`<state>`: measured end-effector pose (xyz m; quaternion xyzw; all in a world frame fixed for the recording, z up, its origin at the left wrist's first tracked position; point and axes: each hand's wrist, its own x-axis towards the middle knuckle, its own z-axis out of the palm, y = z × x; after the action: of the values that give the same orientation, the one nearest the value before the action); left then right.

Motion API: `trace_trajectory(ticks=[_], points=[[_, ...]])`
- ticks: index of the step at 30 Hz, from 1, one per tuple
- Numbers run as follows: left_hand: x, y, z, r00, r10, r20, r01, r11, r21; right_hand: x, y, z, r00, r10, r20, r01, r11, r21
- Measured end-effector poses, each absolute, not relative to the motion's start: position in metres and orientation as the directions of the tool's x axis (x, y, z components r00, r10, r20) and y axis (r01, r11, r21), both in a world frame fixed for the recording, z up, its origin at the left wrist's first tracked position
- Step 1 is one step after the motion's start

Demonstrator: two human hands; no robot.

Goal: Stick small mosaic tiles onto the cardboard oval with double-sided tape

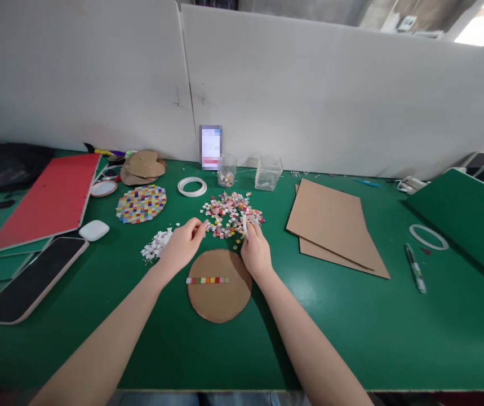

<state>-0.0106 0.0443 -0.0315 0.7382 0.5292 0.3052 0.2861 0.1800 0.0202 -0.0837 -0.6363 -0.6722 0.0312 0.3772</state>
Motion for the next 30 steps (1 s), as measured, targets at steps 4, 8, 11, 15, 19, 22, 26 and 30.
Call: trace_trajectory(ticks=[4,8,11,15,19,22,26,30], points=[[-0.011,0.044,-0.031,0.252,0.956,0.15,0.604,-0.276,0.747,0.181,0.012,-0.071,0.117,0.877,0.466,0.809,0.188,-0.558],[-0.011,0.044,-0.032,0.246,0.958,0.148,0.608,-0.272,0.746,0.18,0.008,-0.064,0.11,0.927,0.36,0.742,0.164,-0.65],[-0.011,0.045,-0.032,0.237,0.959,0.155,0.611,-0.271,0.743,0.179,0.008,-0.065,0.103,0.934,0.343,0.722,0.167,-0.672],[-0.01,0.044,-0.03,0.23,0.961,0.153,0.601,-0.264,0.755,0.18,0.007,-0.066,0.151,0.909,0.389,0.684,0.189,-0.705],[-0.007,0.039,-0.024,0.27,0.96,0.071,0.431,-0.187,0.883,0.174,0.0,-0.055,0.294,0.851,0.435,0.501,0.251,-0.828],[-0.002,0.032,-0.019,0.339,0.941,0.012,0.256,-0.105,0.961,0.17,-0.003,-0.042,0.463,0.826,0.322,0.203,0.255,-0.945],[0.006,0.024,-0.012,0.385,0.923,0.003,0.105,-0.047,0.993,0.174,-0.006,-0.024,0.412,0.904,0.109,-0.221,0.215,-0.951],[0.011,0.016,-0.007,0.409,0.912,0.034,0.017,-0.045,0.999,0.174,-0.013,-0.016,0.097,0.991,0.089,-0.36,0.119,-0.926]])
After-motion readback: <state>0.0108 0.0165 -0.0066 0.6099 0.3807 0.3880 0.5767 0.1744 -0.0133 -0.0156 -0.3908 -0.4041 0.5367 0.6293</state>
